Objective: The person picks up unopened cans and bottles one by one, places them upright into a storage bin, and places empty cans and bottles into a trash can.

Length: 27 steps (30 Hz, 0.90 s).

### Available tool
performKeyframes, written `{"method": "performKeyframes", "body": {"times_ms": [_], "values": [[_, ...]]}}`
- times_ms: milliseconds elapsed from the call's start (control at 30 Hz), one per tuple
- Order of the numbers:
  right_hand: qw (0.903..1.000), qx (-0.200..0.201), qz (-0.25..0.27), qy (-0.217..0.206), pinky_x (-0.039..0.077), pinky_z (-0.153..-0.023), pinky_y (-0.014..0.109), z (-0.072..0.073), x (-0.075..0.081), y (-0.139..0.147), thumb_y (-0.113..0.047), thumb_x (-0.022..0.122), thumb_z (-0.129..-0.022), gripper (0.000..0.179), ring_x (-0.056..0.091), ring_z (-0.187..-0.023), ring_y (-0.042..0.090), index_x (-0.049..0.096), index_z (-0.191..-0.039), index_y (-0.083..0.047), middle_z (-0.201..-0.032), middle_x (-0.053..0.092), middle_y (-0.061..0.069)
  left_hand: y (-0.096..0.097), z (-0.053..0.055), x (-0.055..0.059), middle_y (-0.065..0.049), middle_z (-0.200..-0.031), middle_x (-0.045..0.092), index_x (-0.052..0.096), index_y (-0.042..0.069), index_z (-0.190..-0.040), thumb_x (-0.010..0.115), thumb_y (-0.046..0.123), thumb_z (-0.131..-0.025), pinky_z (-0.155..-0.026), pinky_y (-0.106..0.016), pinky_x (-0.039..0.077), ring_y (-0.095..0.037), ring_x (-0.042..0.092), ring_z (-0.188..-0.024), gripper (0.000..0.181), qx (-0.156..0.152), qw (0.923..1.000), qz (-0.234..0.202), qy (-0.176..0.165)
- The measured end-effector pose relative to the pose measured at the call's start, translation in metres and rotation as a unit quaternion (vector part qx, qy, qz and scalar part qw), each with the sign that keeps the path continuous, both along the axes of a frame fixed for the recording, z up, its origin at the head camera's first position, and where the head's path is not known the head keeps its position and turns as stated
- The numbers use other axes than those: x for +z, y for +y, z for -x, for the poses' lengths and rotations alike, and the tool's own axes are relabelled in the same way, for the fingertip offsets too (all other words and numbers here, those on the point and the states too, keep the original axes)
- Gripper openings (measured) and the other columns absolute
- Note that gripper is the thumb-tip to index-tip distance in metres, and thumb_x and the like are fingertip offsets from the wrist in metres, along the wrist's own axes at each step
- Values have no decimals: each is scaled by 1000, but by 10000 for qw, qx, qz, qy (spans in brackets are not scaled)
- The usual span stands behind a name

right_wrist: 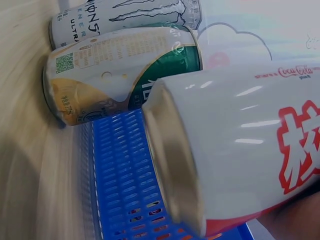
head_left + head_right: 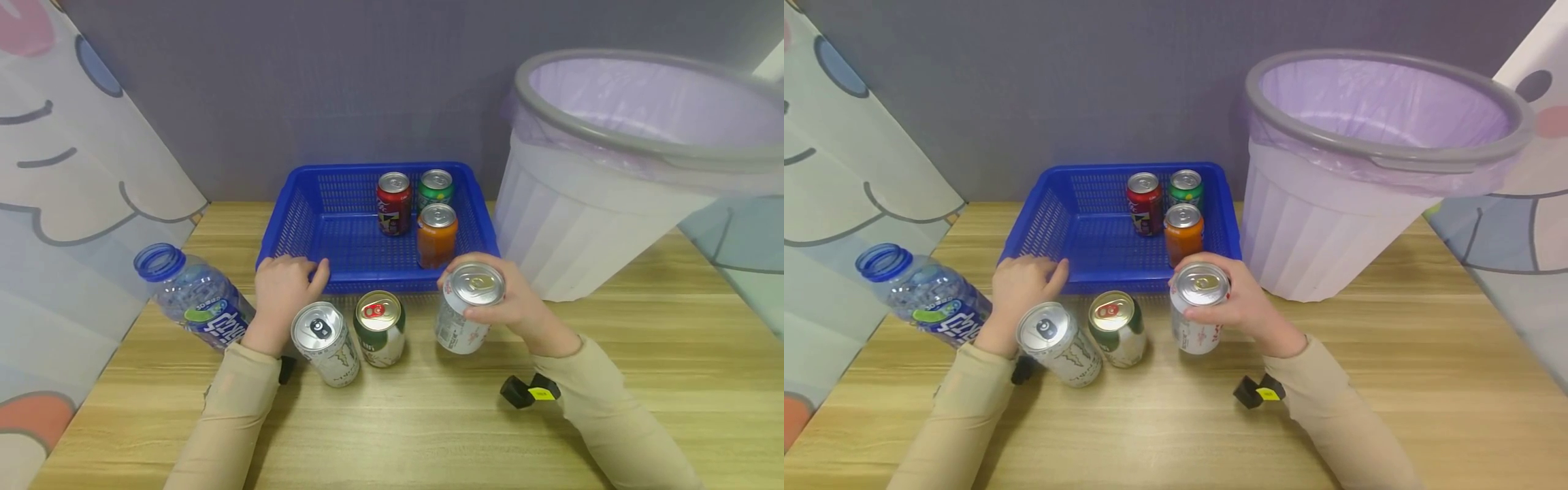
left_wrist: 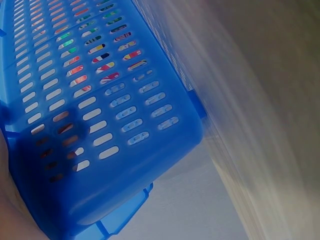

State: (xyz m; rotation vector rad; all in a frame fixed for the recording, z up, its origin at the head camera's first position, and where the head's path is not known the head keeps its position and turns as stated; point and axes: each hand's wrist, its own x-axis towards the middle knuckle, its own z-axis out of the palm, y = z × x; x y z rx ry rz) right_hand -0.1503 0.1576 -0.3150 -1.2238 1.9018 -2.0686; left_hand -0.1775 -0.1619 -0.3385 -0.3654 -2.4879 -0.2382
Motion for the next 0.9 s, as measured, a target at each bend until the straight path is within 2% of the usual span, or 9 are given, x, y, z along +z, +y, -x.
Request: {"method": "performKeyframes", "body": {"times_ms": [300, 533, 733, 900], "values": [[9999, -8, 102, 61, 47, -85, 27, -2, 2, 2, -5, 71, -75, 39, 63, -95, 14, 62, -112, -12, -105, 69, -1, 4, -1, 3, -11, -58, 62, 68, 3, -64, 49, 31, -91, -61, -41, 37, -31, 58, -59, 44, 56, 9995, 58, -292], [9993, -61, 369, 33, 46, -88, 30, -3, 7, 3, -2, 67, -77, 40, 63, -99, 17, 61, -114, -13, -107, 68, 2, 4, 0, 0, -11, -57, 62, 67, 3, -62, 48, 33, -91, -59, -41, 36, -31, 57, -58, 46, 56, 9996, 110, -239], [9993, -308, 201, -79, 46, -88, 31, -3, 17, -1, 3, 64, -75, 41, 63, -98, 17, 61, -112, -13, -104, 68, 2, 2, -1, 1, -12, -61, 64, 69, 3, -65, 47, 33, -91, -61, -41, 37, -31, 59, -60, 45, 142, 9991, 94, -380], [9977, -605, 34, -300, 47, -86, 30, -3, 26, -4, 4, 65, -74, 38, 63, -94, 17, 62, -108, -15, -100, 68, 0, 1, -1, 2, -12, -60, 63, 67, 3, -63, 47, 32, -91, -60, -41, 37, -31, 58, -59, 46, 115, 9996, 114, -248]]}}
